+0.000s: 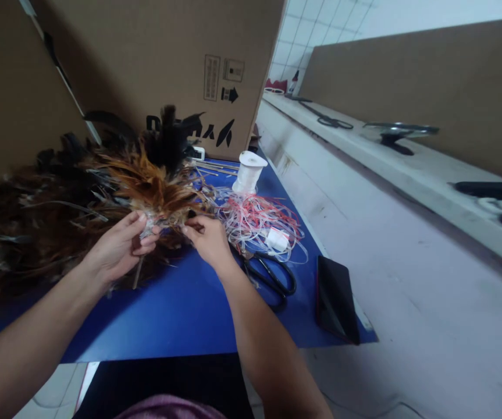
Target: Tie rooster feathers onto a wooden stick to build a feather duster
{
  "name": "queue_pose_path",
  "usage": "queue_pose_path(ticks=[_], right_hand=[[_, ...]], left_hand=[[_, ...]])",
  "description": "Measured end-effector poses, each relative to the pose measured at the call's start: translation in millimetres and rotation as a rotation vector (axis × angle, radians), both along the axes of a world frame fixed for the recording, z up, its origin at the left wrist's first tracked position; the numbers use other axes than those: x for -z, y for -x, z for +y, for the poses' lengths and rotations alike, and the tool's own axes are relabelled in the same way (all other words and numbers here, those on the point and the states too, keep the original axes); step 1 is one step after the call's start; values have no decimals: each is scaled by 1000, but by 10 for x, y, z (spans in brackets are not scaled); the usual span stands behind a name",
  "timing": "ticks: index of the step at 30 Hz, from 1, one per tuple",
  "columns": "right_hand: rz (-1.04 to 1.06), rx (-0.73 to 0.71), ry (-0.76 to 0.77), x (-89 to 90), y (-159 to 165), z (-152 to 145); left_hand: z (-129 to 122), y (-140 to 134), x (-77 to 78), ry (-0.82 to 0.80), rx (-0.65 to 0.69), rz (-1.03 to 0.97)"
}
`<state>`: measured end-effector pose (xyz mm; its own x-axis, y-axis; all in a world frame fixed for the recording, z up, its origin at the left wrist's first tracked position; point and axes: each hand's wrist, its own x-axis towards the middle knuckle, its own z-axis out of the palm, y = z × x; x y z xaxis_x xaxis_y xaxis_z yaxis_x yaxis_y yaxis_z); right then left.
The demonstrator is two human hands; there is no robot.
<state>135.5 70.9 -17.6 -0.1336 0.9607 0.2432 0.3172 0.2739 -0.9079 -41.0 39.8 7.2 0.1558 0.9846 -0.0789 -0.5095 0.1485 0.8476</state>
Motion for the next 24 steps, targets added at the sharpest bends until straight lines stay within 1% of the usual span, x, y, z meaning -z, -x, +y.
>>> queue_pose_path(ticks=[2, 4, 5, 7, 8, 10, 12, 15, 18, 20, 21, 22, 24], right_hand=[[-317, 20, -93, 21, -45, -4], [-599, 23, -141, 34, -35, -36], [-707, 18, -152, 38, -14, -58], [-857, 9, -155, 44, 43, -99], [-899, 6, -154, 47, 67, -114], [-905, -5, -151, 52, 89, -121], [-803, -16, -146, 46, 61, -97], [-506, -6, -106, -14, -58, -35], [-42, 4, 35, -145, -172, -7], [304, -30, 143, -248, -190, -33], [442, -57, 180, -294, -175, -58], [536, -87, 204, -333, -145, -90], [590, -144, 224, -376, -44, -160]], left_hand=[[20, 63, -21, -31, -33, -16], [45, 108, -21, -51, -64, -32], [59, 123, -15, -56, -75, -40], [83, 139, 6, -58, -93, -48], [93, 143, 18, -54, -98, -48], [110, 146, 43, -42, -112, -47], [123, 148, 66, -29, -131, -49], [138, 137, 94, -8, -192, -52], [139, 90, 125, 16, -219, -52], [130, 41, 153, 15, -199, -32], [122, 15, 168, 12, -189, -13], [113, -9, 183, 15, -180, 10], [92, -50, 209, 13, -158, 37]])
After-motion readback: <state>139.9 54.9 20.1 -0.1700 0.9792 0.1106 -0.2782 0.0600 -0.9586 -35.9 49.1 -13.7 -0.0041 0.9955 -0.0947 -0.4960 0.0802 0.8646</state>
